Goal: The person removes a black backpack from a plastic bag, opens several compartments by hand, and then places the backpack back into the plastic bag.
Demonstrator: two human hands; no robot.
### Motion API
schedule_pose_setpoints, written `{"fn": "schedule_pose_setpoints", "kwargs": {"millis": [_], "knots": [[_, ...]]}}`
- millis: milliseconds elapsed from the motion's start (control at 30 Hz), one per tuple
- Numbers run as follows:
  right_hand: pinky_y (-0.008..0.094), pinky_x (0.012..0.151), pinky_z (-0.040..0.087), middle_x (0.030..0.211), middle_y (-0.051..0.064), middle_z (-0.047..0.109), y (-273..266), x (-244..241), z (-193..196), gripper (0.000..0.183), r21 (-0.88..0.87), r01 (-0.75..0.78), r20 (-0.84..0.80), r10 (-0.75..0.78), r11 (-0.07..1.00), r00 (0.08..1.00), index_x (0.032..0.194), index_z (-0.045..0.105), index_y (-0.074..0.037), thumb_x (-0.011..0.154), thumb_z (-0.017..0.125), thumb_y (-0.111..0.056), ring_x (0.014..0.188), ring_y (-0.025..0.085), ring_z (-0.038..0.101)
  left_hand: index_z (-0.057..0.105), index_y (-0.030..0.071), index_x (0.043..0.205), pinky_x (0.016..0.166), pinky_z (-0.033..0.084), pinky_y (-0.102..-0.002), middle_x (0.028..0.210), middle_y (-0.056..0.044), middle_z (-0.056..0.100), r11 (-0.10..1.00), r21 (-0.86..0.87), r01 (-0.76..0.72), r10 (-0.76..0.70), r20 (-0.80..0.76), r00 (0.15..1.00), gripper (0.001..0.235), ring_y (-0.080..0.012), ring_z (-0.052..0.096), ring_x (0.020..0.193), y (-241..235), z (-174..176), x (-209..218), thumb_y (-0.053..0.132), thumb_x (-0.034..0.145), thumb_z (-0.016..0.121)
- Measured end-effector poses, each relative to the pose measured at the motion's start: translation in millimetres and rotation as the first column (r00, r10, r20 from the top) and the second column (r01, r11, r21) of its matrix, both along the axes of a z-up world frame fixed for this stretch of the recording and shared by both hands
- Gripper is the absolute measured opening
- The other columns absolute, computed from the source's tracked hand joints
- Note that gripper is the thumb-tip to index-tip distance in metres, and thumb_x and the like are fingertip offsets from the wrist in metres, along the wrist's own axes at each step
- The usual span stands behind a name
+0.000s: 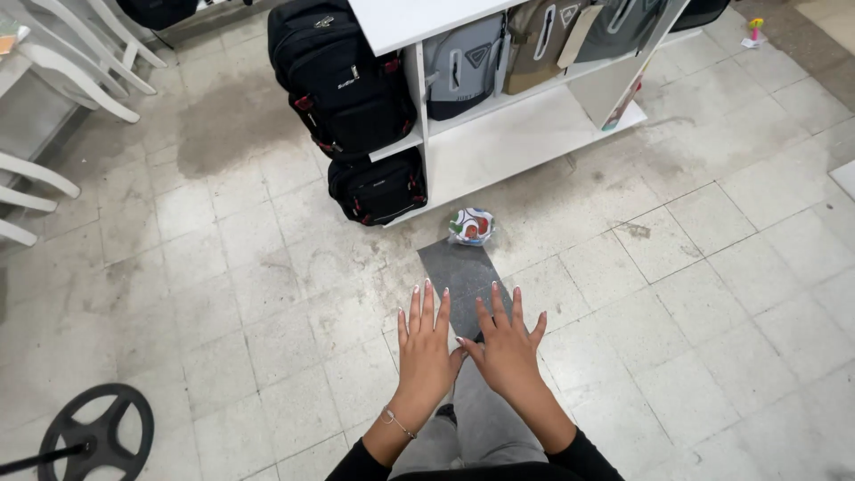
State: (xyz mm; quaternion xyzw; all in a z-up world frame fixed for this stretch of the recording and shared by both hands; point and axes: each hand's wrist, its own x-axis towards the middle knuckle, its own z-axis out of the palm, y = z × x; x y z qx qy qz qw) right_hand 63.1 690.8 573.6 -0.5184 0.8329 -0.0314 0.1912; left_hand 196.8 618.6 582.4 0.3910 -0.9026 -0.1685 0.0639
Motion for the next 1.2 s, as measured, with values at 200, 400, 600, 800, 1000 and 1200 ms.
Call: {"fn": "schedule_pose_setpoints", "kwargs": {"millis": [200,400,600,800,1000,1200], "knots": [[0.083,0.104,-0.004,0.168,0.019,0.016,63.0,56.0,48.1,0.075,-0.061,-0.004,0.097,0.010,0.998,0.995,0.154,0.038,-0.010,0.095,0.057,-0.054,0.154,0.049,0.001,0.025,0.007,0.159,0.118,0.010,-0.065,0.168,-0.022,0.009,0.982,0.189,-0.023,0.018,0.026,0.999,0.096,-0.0414,0.004,0.155,69.6,34.9,44.0,0.016,0.081,0.079],[0.082,0.106,-0.004,0.169,0.018,0.013,108.6,84.4,72.7,0.078,-0.039,-0.059,0.117,0.063,0.997,0.991,0.155,0.036,-0.010,0.095,0.058,-0.054,0.154,0.049,-0.001,0.024,0.005,0.159,0.117,0.009,-0.067,0.168,-0.025,0.005,0.978,0.168,-0.120,0.119,0.021,0.993,0.096,-0.0447,0.002,0.154,123.4,56.9,75.9,0.015,0.081,0.078],[0.082,0.106,-0.005,0.170,0.017,0.014,175.3,81.7,73.0,0.078,-0.064,-0.112,0.074,0.117,0.992,0.990,0.155,0.037,-0.010,0.095,0.056,-0.057,0.154,0.048,0.001,0.023,0.006,0.160,0.117,0.008,-0.067,0.168,-0.025,0.005,0.973,0.127,-0.195,0.199,-0.023,0.980,0.098,-0.0447,0.002,0.154,198.8,66.2,74.6,0.011,0.079,0.078],[0.082,0.104,-0.005,0.169,0.017,0.017,277.8,65.2,74.1,0.083,-0.132,-0.022,0.049,0.028,0.991,0.998,0.157,0.035,-0.011,0.093,0.057,-0.059,0.154,0.048,-0.001,0.030,0.003,0.157,0.116,0.008,-0.068,0.167,-0.028,0.011,0.985,0.069,-0.156,0.163,-0.119,0.979,0.094,-0.0471,0.007,0.153,299.1,81.5,65.9,0.015,0.079,0.080],[0.082,0.104,-0.006,0.169,0.018,0.017,370.6,61.4,75.1,0.082,-0.131,0.043,0.063,-0.035,0.990,0.997,0.157,0.034,-0.011,0.094,0.057,-0.059,0.154,0.047,-0.001,0.030,0.001,0.157,0.116,0.007,-0.068,0.166,-0.030,0.011,0.993,0.081,-0.088,0.100,-0.157,0.982,0.095,-0.0480,0.005,0.154,389.9,81.7,56.6,0.014,0.078,0.081],[0.083,0.104,-0.005,0.170,0.017,0.015,437.2,63.3,84.2,0.083,-0.148,0.107,0.090,-0.094,0.983,0.991,0.157,0.033,-0.010,0.095,0.056,-0.058,0.154,0.048,-0.002,0.030,0.003,0.158,0.116,0.009,-0.069,0.166,-0.029,0.012,0.996,0.088,0.018,-0.003,-0.168,0.986,0.097,-0.0472,0.006,0.154,446.3,71.2,46.6,0.013,0.076,0.081]]}}
